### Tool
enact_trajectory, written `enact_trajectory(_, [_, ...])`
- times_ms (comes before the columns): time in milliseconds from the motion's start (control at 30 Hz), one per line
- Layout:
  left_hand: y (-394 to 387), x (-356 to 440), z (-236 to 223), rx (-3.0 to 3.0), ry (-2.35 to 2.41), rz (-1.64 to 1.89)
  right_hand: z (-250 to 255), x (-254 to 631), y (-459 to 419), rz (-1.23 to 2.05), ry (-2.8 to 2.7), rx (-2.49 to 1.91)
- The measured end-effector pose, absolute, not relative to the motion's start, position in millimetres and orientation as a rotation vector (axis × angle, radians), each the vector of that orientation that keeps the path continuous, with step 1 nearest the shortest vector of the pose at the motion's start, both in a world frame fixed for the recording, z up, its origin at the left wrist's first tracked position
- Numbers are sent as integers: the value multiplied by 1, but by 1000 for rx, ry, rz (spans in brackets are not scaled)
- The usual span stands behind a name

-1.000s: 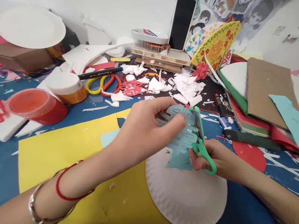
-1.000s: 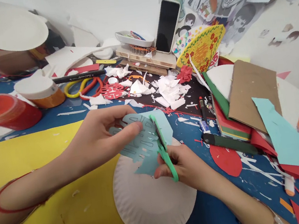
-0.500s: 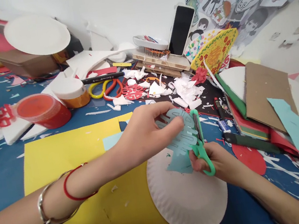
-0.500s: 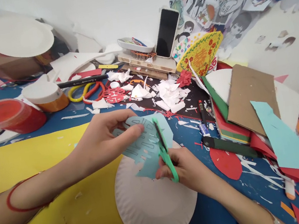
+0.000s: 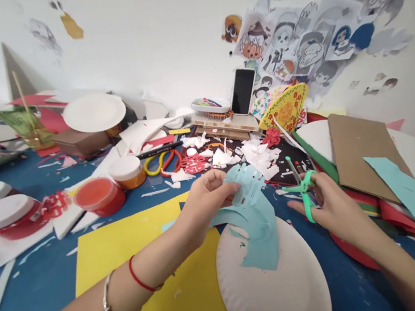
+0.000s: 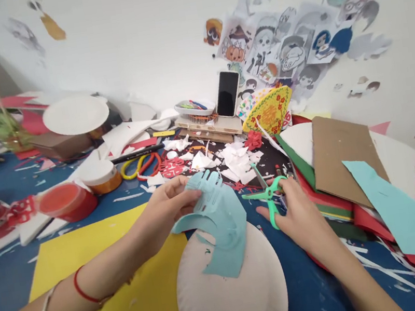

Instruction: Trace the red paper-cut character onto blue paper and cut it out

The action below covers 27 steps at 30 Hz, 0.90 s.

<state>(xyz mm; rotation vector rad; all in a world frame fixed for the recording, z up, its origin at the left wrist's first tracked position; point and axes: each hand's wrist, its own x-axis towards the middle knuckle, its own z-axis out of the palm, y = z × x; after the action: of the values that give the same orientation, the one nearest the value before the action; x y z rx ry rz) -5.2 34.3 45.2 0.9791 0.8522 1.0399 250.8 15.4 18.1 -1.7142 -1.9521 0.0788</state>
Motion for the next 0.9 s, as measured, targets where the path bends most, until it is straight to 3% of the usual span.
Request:
enact_trajectory(267, [39, -8, 40, 800, 757, 1108, 1, 259, 29, 36, -1934, -1803])
enact_trajectory(767, [54, 1, 24, 584, 839, 1248, -5, 251, 49, 358, -2106, -1872])
enact_trajectory(900, [57, 2, 22, 556, 864, 1267, 12, 253, 56, 188, -2381, -1837])
